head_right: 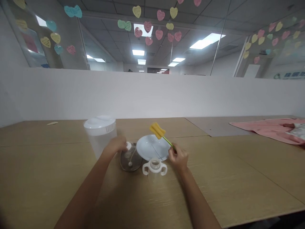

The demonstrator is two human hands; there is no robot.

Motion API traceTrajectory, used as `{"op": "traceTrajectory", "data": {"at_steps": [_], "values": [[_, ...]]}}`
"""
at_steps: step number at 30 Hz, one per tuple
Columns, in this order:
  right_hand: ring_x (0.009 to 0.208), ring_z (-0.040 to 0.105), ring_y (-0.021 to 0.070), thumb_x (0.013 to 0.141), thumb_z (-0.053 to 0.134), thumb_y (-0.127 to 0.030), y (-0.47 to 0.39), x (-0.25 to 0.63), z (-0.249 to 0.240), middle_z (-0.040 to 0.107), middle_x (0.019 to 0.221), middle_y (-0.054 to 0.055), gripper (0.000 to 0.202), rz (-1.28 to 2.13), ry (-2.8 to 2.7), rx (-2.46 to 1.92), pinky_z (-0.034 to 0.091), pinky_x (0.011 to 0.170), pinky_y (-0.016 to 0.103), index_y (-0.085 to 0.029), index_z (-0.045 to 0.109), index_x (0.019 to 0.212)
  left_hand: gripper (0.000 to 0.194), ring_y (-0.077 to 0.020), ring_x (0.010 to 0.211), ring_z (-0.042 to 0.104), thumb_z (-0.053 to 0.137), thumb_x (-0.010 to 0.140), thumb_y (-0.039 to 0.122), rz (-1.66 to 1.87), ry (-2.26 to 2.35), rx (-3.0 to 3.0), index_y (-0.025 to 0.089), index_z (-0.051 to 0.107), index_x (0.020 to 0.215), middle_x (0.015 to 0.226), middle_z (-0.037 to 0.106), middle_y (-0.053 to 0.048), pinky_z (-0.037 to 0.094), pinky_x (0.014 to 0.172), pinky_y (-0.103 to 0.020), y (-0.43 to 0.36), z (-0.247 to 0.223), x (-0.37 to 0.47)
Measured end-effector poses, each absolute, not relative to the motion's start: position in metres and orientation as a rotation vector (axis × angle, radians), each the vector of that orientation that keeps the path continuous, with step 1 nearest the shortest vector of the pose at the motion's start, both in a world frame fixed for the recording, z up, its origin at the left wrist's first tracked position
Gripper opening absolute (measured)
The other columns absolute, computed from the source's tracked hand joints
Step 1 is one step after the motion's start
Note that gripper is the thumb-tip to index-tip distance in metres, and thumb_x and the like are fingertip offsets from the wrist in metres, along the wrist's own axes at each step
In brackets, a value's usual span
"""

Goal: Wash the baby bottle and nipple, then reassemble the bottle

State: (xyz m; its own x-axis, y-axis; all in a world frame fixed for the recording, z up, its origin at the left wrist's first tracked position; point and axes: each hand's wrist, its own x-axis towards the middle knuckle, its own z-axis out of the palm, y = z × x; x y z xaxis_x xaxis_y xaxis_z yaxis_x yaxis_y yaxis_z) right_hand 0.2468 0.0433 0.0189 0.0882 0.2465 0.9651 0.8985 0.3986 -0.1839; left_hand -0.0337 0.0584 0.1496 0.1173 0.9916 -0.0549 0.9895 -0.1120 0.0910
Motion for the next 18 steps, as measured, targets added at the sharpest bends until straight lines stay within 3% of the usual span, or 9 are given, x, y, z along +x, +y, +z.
{"op": "traceTrajectory", "data": {"at_steps": [3,7,10,13,18], "values": [[0.041,0.048,0.0091,0.080,0.048,-0.021,0.044,0.247,0.019,0.054,0.049,-0.002,0.016,-0.695,-1.443,-1.103,0.037,0.047,0.020,-0.014,0.063,0.079,0.028,-0.0315,0.088,0.065,0.077,0.055,0.022,-0.114,2.039,2.268,0.013,0.071,0.081,0.092,0.071,-0.017,0.049,0.072,-0.034,0.069,0.136,-0.030],[0.042,0.048,0.0091,0.080,0.048,-0.021,0.044,0.248,0.018,0.055,0.050,-0.002,0.017,-0.709,-1.428,-1.123,0.037,0.048,0.020,-0.014,0.063,0.080,0.031,-0.0302,0.090,0.065,0.079,0.056,0.022,-0.237,1.994,2.262,0.016,0.071,0.086,0.094,0.071,-0.013,0.050,0.076,-0.034,0.070,0.126,-0.027],[0.043,0.049,0.0096,0.081,0.047,-0.022,0.044,0.247,0.019,0.054,0.050,-0.002,0.018,-0.720,-1.433,-1.145,0.037,0.049,0.021,-0.014,0.064,0.079,0.029,-0.0267,0.095,0.063,0.074,0.069,0.025,-0.293,1.983,2.258,0.014,0.067,0.095,0.101,0.067,-0.011,0.050,0.080,-0.035,0.068,0.126,-0.026],[0.044,0.049,0.0097,0.081,0.046,-0.022,0.044,0.246,0.019,0.054,0.050,-0.002,0.019,-0.720,-1.436,-1.161,0.037,0.049,0.021,-0.015,0.064,0.079,0.029,-0.0206,0.099,0.059,0.057,0.087,0.031,-0.324,1.968,2.268,0.015,0.057,0.112,0.113,0.059,-0.008,0.051,0.083,-0.039,0.067,0.126,-0.026],[0.044,0.049,0.0096,0.081,0.047,-0.022,0.044,0.245,0.020,0.054,0.049,-0.002,0.019,-0.727,-1.450,-1.149,0.037,0.050,0.021,-0.014,0.064,0.079,0.031,-0.0201,0.099,0.058,0.054,0.089,0.032,-0.269,1.979,2.299,0.016,0.055,0.116,0.116,0.057,-0.008,0.051,0.083,-0.040,0.070,0.120,-0.026]]}}
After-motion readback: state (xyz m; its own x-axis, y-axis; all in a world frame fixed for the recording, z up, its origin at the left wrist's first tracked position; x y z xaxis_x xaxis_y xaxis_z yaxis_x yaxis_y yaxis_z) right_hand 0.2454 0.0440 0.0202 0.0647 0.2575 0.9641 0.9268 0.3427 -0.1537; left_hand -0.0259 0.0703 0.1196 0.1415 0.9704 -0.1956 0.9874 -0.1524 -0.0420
